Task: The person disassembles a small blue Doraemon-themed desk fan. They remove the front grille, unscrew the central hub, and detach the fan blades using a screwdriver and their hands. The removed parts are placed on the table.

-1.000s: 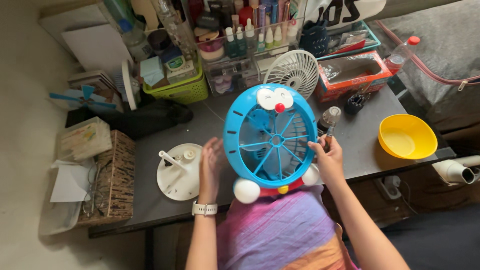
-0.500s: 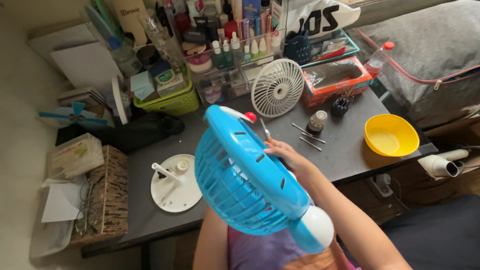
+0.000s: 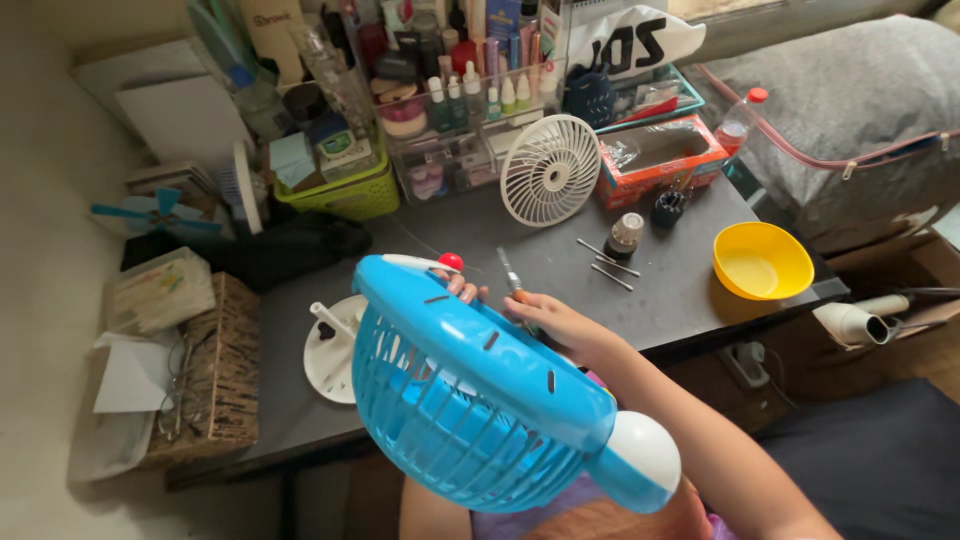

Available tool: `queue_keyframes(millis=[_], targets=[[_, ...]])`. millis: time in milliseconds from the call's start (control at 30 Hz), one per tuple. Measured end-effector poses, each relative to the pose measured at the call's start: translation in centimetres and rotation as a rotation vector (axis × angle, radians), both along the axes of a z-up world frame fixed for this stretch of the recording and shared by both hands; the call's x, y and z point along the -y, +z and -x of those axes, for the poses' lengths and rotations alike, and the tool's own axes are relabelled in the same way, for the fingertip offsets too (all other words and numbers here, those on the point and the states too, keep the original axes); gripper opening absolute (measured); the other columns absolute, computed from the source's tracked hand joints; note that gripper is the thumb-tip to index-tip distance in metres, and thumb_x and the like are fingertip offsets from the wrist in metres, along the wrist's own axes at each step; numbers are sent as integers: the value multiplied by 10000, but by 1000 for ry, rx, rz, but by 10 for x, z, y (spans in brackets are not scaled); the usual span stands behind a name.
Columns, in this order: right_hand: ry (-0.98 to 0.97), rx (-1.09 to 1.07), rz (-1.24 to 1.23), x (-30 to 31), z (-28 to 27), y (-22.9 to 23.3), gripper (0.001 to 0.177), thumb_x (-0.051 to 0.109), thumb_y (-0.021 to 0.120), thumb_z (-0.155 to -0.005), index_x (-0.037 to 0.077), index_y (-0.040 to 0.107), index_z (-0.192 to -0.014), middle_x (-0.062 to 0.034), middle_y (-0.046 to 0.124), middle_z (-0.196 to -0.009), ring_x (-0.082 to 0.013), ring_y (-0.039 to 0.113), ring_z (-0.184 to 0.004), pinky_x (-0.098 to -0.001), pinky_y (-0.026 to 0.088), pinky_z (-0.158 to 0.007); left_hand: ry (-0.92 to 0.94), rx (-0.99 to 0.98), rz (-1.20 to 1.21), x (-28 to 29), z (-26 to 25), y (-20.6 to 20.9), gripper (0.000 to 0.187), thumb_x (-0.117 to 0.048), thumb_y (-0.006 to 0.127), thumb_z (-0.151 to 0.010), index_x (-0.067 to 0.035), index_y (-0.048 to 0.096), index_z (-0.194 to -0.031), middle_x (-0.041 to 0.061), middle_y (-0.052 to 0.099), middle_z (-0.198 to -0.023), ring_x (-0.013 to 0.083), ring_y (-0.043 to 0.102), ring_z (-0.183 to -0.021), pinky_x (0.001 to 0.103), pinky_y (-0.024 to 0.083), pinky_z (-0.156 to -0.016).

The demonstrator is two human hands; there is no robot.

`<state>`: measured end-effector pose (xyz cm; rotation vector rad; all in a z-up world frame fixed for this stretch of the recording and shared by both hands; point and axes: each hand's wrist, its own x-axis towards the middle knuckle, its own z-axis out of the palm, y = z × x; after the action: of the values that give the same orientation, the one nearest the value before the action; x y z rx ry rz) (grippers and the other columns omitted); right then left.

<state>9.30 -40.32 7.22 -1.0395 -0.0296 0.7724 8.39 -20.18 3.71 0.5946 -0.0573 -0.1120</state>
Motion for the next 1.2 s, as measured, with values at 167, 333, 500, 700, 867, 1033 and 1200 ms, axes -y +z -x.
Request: queue_keyframes(millis=[167, 333, 500, 700, 867, 1033, 1200], targets=[[-188, 228, 129, 73, 32, 53, 567, 540, 553, -967, 53, 751, -1179, -272, 684, -1354, -311, 711, -1198, -415, 557, -976, 109, -80, -90, -61, 26, 5, 521, -410, 539, -1064, -34, 571, -1424, 106, 630, -1361, 221, 601, -1214, 375, 512, -1021], [-271, 536, -137, 123, 68, 73, 360, 442, 645, -970, 122, 481, -960, -256, 646, -1460, -332, 686, -1191, -438, 595, -843, 175, -109, -215, -93, 33, 25, 519, -409, 553, -1064, -27, 585, -1414, 101, 637, -1351, 215, 606, -1207, 368, 521, -1014], [-468, 474, 286, 80, 54, 31, 329, 43, 752, -906, 71, 436, -993, -71, 505, -997, -240, 669, -958, -499, 614, -873, 177, 22, -160, -85, -15, 50, 531, -433, 593, -1040, -15, 628, -1366, 96, 676, -1316, 207, 630, -1183, 357, 546, -1001], [-543, 211, 416, 56, 48, -7, 294, 133, 716, -886, 68, 436, -945, -134, 710, -883, -213, 763, -800, -313, 567, -657, 419, -174, -703, -92, -92, -18, 488, -366, 630, -969, 9, 665, -1280, 103, 716, -1209, 179, 652, -1084, 321, 515, -952], [-514, 205, 323, 49, 45, -44, 273, 149, 751, -891, 34, 514, -961, -107, 690, -831, -139, 670, -703, -228, 505, -554, 456, -226, -902, -100, -126, -100, 477, -318, 576, -971, 44, 696, -1257, 137, 740, -1210, 195, 662, -1092, 304, 491, -961], [-476, 211, 395, 50, 43, -74, 382, 105, 811, -884, 40, 437, -925, -95, 617, -814, -148, 604, -637, -254, 474, -531, 505, -215, -1038, -103, -132, -129, 586, -419, 437, -1020, 48, 653, -1300, 200, 673, -1346, 271, 623, -1266, 329, 438, -1066], [-459, 96, 426, 51, 32, -77, 373, 150, 767, -849, 54, 408, -880, -123, 696, -801, -171, 722, -679, -258, 554, -556, 508, -222, -1110, -96, -135, -119, 675, -484, 334, -1008, 37, 606, -1342, 212, 639, -1360, 301, 585, -1279, 341, 407, -1076]])
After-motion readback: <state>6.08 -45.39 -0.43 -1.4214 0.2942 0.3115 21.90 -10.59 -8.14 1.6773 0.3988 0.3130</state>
